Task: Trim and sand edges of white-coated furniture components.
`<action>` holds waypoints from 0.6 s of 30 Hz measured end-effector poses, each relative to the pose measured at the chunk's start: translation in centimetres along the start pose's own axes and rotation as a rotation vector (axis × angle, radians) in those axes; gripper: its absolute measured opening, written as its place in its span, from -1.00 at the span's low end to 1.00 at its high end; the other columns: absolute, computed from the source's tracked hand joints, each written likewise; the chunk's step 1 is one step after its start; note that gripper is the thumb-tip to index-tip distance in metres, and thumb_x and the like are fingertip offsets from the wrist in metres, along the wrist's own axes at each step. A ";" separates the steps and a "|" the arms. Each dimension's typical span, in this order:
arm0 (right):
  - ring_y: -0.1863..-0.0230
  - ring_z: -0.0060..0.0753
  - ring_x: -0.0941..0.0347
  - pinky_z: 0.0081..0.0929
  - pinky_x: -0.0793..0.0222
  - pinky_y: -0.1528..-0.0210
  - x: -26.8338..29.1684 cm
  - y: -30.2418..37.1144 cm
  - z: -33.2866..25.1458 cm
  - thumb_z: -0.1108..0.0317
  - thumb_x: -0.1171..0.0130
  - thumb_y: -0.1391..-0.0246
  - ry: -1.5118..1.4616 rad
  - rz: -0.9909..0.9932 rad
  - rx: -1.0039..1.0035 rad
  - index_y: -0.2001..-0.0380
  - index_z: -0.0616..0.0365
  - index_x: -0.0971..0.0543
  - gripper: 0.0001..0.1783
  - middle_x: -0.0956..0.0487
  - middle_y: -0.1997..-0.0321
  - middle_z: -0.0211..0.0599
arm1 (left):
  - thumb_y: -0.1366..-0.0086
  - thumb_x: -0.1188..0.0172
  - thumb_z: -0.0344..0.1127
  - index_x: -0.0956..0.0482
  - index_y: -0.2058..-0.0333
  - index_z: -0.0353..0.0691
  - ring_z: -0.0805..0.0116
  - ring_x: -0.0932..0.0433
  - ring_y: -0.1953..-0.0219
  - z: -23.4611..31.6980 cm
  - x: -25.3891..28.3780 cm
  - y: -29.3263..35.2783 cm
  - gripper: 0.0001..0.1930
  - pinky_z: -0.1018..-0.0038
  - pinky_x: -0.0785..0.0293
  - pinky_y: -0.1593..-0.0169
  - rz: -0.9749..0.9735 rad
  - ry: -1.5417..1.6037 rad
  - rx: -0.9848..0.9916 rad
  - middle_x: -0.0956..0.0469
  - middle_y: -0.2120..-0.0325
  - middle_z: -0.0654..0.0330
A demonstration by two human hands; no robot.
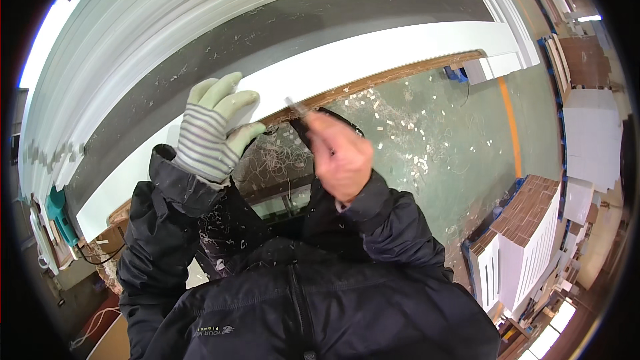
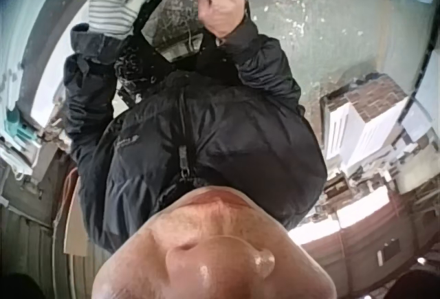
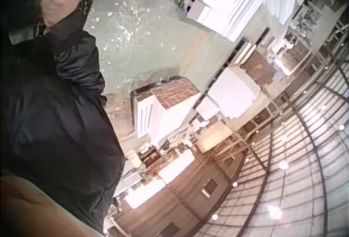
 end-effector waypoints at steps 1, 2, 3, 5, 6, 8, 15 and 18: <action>0.22 -0.24 -0.70 -0.42 -0.59 0.16 0.2 -0.1 0.3 0.61 -0.24 -0.06 -0.022 0.000 -0.011 0.08 0.26 -0.66 -0.68 -0.71 0.22 -0.02 | 0.00 -0.50 -0.19 -0.59 0.02 -0.10 -0.04 -0.40 -0.17 0.3 0.2 -0.2 -0.47 0.13 -0.37 -0.23 0.018 0.015 -0.021 -0.45 -0.17 0.03; 0.24 -0.26 -0.70 -0.42 -0.59 0.18 0.5 -0.3 0.8 0.59 -0.23 -0.09 -0.055 -0.007 -0.023 0.07 0.26 -0.66 -0.69 -0.72 0.23 -0.05 | 0.01 -0.51 -0.17 -0.60 0.04 -0.10 -0.06 -0.39 -0.17 0.5 0.8 0.1 -0.49 0.11 -0.37 -0.22 0.035 0.024 -0.031 -0.44 -0.18 0.03; 0.23 -0.22 -0.70 -0.43 -0.60 0.16 3.0 -0.8 2.8 0.60 -0.20 -0.09 0.009 0.070 -0.199 0.06 0.26 -0.65 -0.69 -0.71 0.25 -0.03 | 0.02 -0.51 -0.15 -0.60 0.05 -0.10 -0.06 -0.39 -0.18 0.9 2.6 0.5 -0.48 0.10 -0.36 -0.23 0.072 -0.055 -0.028 -0.42 -0.20 -0.01; 0.22 -0.19 -0.70 -0.43 -0.62 0.13 5.5 -1.0 5.2 0.61 -0.17 -0.09 0.071 0.137 -0.377 0.06 0.26 -0.65 -0.68 -0.70 0.26 0.00 | 0.01 -0.51 -0.17 -0.59 0.08 -0.12 -0.02 -0.40 -0.19 -1.1 3.8 2.5 -0.51 0.16 -0.37 -0.24 0.072 -0.139 0.011 -0.47 -0.17 0.01; 0.25 -0.22 -0.69 -0.44 -0.61 0.15 5.7 -1.1 5.3 0.60 -0.17 -0.10 0.141 0.151 -0.371 0.06 0.25 -0.65 -0.69 -0.70 0.27 -0.03 | 0.02 -0.52 -0.18 -0.59 0.11 -0.12 -0.01 -0.41 -0.19 -2.0 3.5 3.2 -0.52 0.16 -0.37 -0.23 0.058 -0.091 0.046 -0.49 -0.14 0.01; 0.30 -0.24 -0.67 -0.36 -0.61 0.17 2.4 -0.1 3.0 0.60 -0.18 -0.09 0.205 0.052 -0.256 0.08 0.25 -0.66 -0.70 -0.69 0.25 -0.09 | 0.02 -0.51 -0.16 -0.60 0.20 -0.13 -0.08 -0.43 -0.15 -1.7 2.7 2.9 -0.58 0.09 -0.40 -0.20 0.102 0.036 0.055 -0.53 -0.07 -0.01; 0.29 -0.32 -0.66 -0.47 -0.59 0.24 3.4 0.2 4.1 0.62 -0.18 -0.16 -0.044 0.155 -0.329 0.10 0.32 -0.64 -0.76 -0.69 0.24 -0.03 | 0.03 -0.51 -0.18 -0.59 0.19 -0.13 -0.05 -0.44 -0.15 -2.7 4.0 4.8 -0.57 0.06 -0.39 -0.22 0.049 -0.071 0.148 -0.50 -0.12 -0.02; 0.26 -0.25 -0.68 -0.43 -0.60 0.23 1.3 0.7 1.8 0.64 -0.20 -0.12 0.164 0.085 -0.248 0.09 0.33 -0.63 -0.74 -0.69 0.22 -0.02 | 0.03 -0.51 -0.18 -0.59 0.20 -0.13 -0.06 -0.43 -0.17 -2.1 3.1 4.3 -0.59 0.06 -0.39 -0.23 0.062 0.012 0.071 -0.51 -0.12 -0.01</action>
Point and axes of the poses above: each hand's wrist, its own y-axis away from the middle knuckle, its own x-axis out of the back of the hand, z = x × y, the point moved 10 cm from there along -y, towards the middle knuckle
